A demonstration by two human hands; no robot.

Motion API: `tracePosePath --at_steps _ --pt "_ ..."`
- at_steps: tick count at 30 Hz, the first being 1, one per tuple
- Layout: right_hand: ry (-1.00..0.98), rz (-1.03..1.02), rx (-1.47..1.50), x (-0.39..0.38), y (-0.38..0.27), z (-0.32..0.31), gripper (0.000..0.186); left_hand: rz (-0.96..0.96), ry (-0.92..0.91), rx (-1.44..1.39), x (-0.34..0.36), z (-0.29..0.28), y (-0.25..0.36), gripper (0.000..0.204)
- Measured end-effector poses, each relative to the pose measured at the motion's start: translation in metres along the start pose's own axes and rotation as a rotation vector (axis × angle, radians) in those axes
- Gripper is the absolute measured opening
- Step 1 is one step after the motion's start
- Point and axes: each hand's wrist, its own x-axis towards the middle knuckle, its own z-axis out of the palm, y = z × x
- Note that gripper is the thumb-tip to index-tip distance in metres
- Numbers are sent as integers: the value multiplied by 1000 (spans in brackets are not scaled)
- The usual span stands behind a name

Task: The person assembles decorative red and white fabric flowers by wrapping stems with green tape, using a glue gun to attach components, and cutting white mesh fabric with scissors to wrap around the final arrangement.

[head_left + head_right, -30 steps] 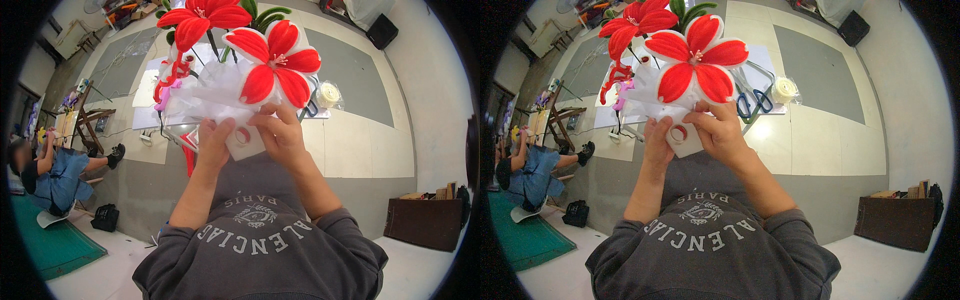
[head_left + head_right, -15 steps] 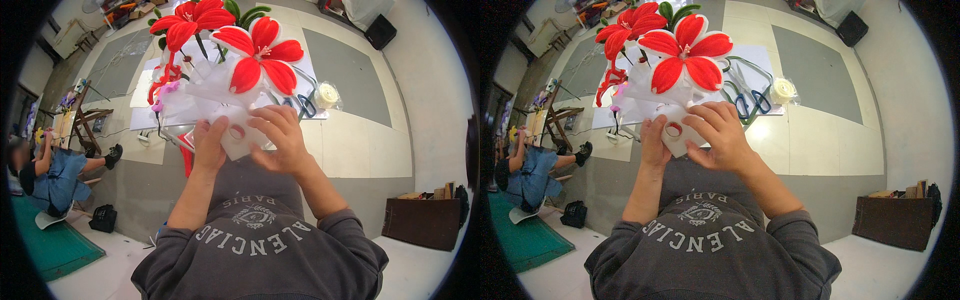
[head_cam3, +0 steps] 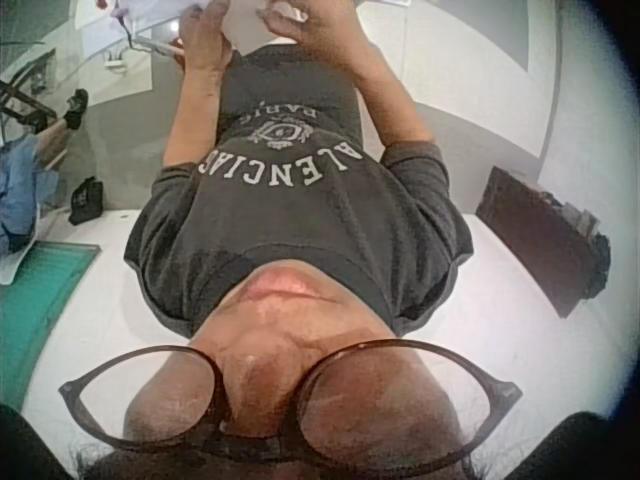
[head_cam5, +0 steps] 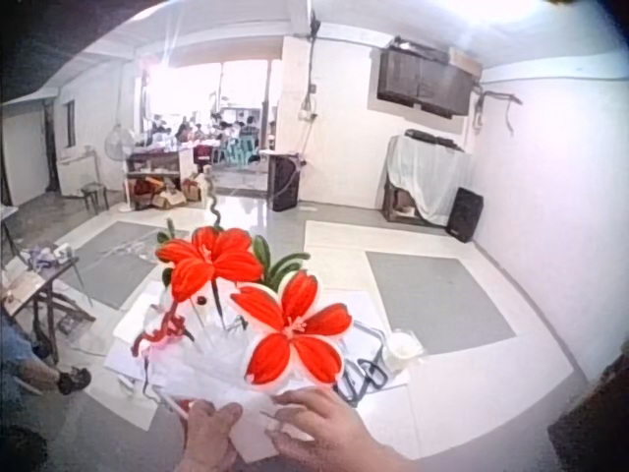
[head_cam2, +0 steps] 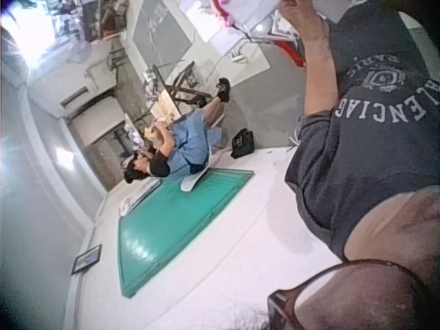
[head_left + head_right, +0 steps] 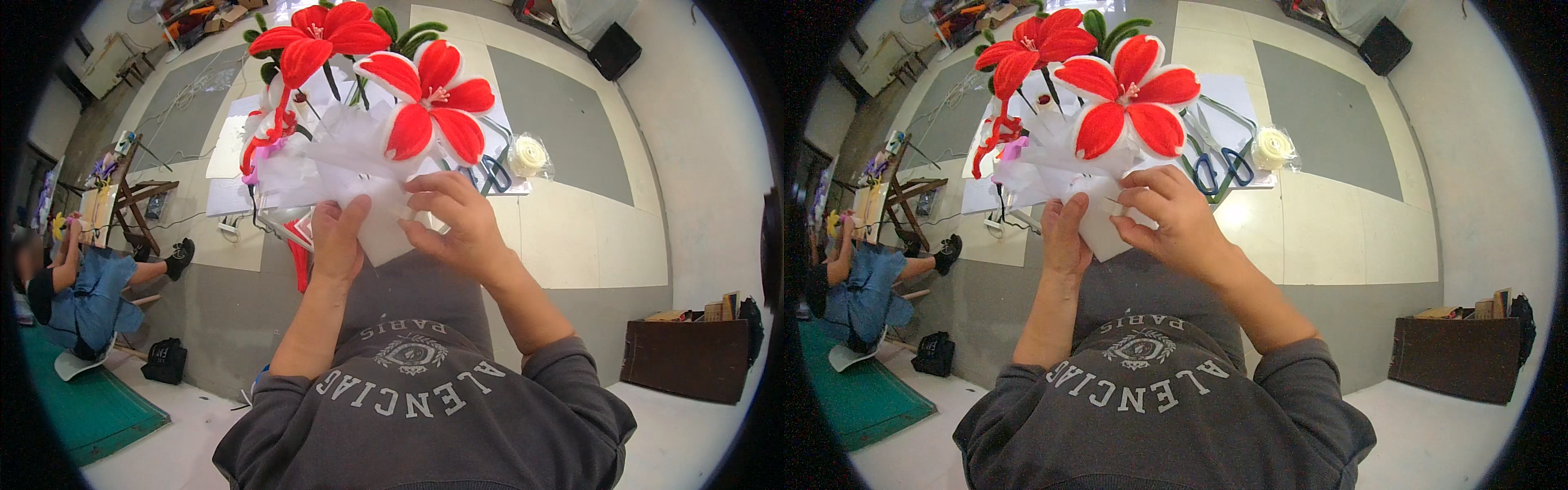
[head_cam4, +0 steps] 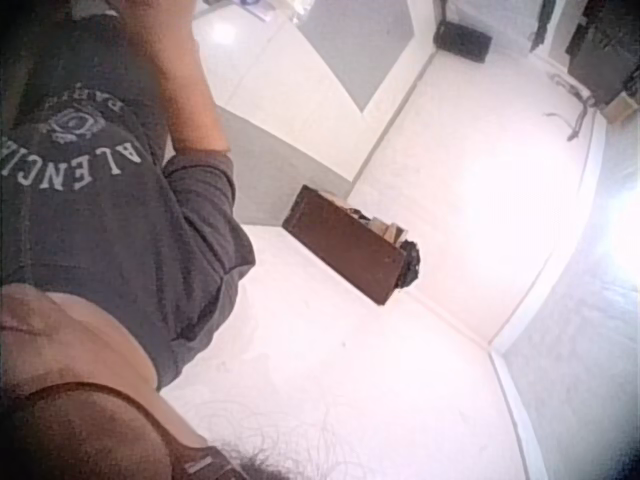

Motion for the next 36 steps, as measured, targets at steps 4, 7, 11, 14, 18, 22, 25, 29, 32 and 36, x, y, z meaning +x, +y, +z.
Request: tracePosePath --at_steps 4,7,11,14,18,22,25,29,32,36 --pt "-52 46 98 0 5 -6 21 -69 -5 -6 -4 -5 1 35" --pt "-174 149 110 3 4 -15 19 -48 14 -21 -6 -5 -1 32" --pt "-219 241 218 4 1 -19 16 -30 32 -57 -9 0 0 33" --pt "-253 314 315 4 0 -23 18 -94 12 -59 -11 -1 1 31" --pt "-199 311 421 3 -1 -24 20 -133 -44 -50 -12 -7 3 29" --pt "-129 241 466 2 1 -23 21 -137 -71 -38 -12 -7 4 29" --pt "-178 302 391 2 1 -24 22 -155 -39 -66 -14 -5 2 30" --pt "-89 317 411 1 -1 -21 22 -166 -33 -64 -15 -7 -1 31" --pt "-27 374 429 1 -2 -16 21 -143 -77 -60 -16 -6 3 31" --pt "7 421 414 -1 -3 -13 21 -122 -60 -71 -15 -3 3 31"
